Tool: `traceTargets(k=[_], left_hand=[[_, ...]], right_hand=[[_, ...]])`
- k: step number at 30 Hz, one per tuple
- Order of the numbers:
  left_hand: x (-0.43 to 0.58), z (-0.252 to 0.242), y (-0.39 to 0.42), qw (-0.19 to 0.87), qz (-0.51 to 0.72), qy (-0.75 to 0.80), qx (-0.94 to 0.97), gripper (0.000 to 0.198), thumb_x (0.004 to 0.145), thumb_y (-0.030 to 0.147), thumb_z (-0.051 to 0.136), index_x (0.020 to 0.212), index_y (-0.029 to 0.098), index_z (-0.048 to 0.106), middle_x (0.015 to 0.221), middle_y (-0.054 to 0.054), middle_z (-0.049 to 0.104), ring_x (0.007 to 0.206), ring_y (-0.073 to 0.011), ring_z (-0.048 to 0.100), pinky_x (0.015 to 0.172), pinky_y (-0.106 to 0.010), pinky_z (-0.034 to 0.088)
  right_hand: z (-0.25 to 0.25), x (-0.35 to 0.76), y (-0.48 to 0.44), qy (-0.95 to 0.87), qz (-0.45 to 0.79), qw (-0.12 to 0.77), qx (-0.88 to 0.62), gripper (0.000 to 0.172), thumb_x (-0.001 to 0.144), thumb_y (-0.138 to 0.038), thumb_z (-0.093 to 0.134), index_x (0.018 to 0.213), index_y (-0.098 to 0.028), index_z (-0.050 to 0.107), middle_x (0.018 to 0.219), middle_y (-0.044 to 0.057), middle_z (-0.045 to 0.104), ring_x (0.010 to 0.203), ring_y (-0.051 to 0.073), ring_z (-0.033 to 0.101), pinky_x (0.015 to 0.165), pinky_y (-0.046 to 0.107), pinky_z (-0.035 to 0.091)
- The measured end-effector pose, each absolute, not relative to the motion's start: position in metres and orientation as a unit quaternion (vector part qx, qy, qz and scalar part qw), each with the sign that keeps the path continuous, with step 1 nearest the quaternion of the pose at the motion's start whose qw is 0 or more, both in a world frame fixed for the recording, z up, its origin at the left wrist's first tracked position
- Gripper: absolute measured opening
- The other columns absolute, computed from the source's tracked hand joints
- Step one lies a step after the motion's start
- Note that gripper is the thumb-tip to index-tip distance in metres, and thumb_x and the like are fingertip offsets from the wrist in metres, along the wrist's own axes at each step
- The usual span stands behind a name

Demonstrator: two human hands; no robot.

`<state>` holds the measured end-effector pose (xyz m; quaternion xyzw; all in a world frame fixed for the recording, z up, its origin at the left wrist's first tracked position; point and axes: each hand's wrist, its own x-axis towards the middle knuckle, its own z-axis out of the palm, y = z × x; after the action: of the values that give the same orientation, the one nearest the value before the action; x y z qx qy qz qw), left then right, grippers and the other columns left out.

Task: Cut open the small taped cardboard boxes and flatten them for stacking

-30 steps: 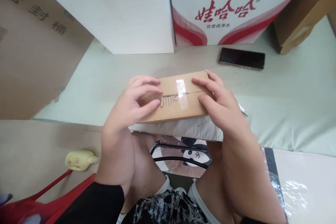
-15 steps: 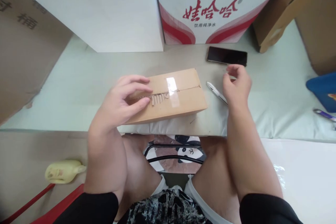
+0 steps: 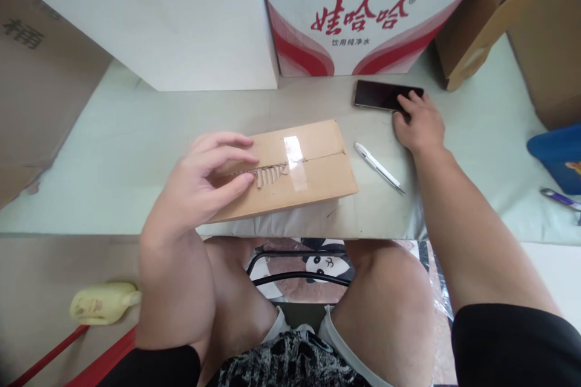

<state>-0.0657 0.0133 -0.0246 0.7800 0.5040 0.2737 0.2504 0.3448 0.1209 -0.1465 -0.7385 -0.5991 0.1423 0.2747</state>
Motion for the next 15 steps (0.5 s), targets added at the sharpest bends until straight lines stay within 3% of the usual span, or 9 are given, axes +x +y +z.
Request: traceTargets(k=[6, 8, 10, 12, 15], left_hand=[[-0.064, -0.025, 0.012, 0.248, 0.27, 0.507, 0.78, 0.015, 0.088, 0.031, 0.065, 0.099, 0.026, 0.074, 0.129, -0.004, 0.07, 0.125, -0.028, 0.06, 0.112, -0.05, 0.047], [-0.064, -0.025, 0.012, 0.249, 0.272, 0.506, 0.78, 0.015, 0.088, 0.031, 0.065, 0.099, 0.026, 0.074, 0.129, -0.004, 0.07, 0.125, -0.028, 0.06, 0.113, -0.05, 0.047], [-0.064, -0.025, 0.012, 0.25, 0.271, 0.506, 0.78, 0.015, 0.088, 0.031, 0.065, 0.099, 0.026, 0.074, 0.129, -0.004, 0.07, 0.126, -0.0281, 0.06, 0.113, -0.05, 0.047], [-0.064, -0.025, 0.012, 0.252, 0.27, 0.504, 0.781, 0.015, 0.088, 0.031, 0.065, 0.099, 0.026, 0.075, 0.129, -0.004, 0.07, 0.126, -0.0284, 0.06, 0.113, -0.05, 0.046], [-0.064, -0.026, 0.012, 0.252, 0.275, 0.499, 0.782, 0.016, 0.088, 0.032, 0.064, 0.099, 0.026, 0.075, 0.129, -0.004, 0.07, 0.126, -0.0285, 0.06, 0.113, -0.049, 0.046]], right_hand=[[-0.137, 0.341, 0.117, -0.599, 0.132, 0.279, -0.738, 0.057, 0.088, -0.038, 0.066, 0.14, -0.016, 0.065, 0.161, 0.017, 0.047, 0.159, 0.033, 0.029, 0.129, 0.047, 0.022], [-0.126, 0.336, 0.104, -0.604, 0.092, 0.284, -0.738, 0.057, 0.087, -0.038, 0.065, 0.14, -0.016, 0.064, 0.159, 0.019, 0.049, 0.156, 0.033, 0.035, 0.127, 0.046, 0.025], [-0.117, 0.327, 0.083, -0.614, 0.072, 0.265, -0.74, 0.048, 0.086, -0.041, 0.066, 0.129, -0.02, 0.068, 0.141, 0.021, 0.063, 0.136, 0.034, 0.056, 0.115, 0.049, 0.037], [-0.112, 0.314, 0.058, -0.639, 0.115, 0.215, -0.73, 0.038, 0.078, -0.048, 0.074, 0.108, -0.024, 0.073, 0.11, 0.015, 0.074, 0.099, 0.03, 0.067, 0.092, 0.049, 0.048], [-0.11, 0.297, 0.027, -0.669, 0.172, 0.172, -0.703, 0.026, 0.066, -0.046, 0.083, 0.079, -0.028, 0.07, 0.078, 0.004, 0.068, 0.065, 0.019, 0.053, 0.065, 0.037, 0.043]])
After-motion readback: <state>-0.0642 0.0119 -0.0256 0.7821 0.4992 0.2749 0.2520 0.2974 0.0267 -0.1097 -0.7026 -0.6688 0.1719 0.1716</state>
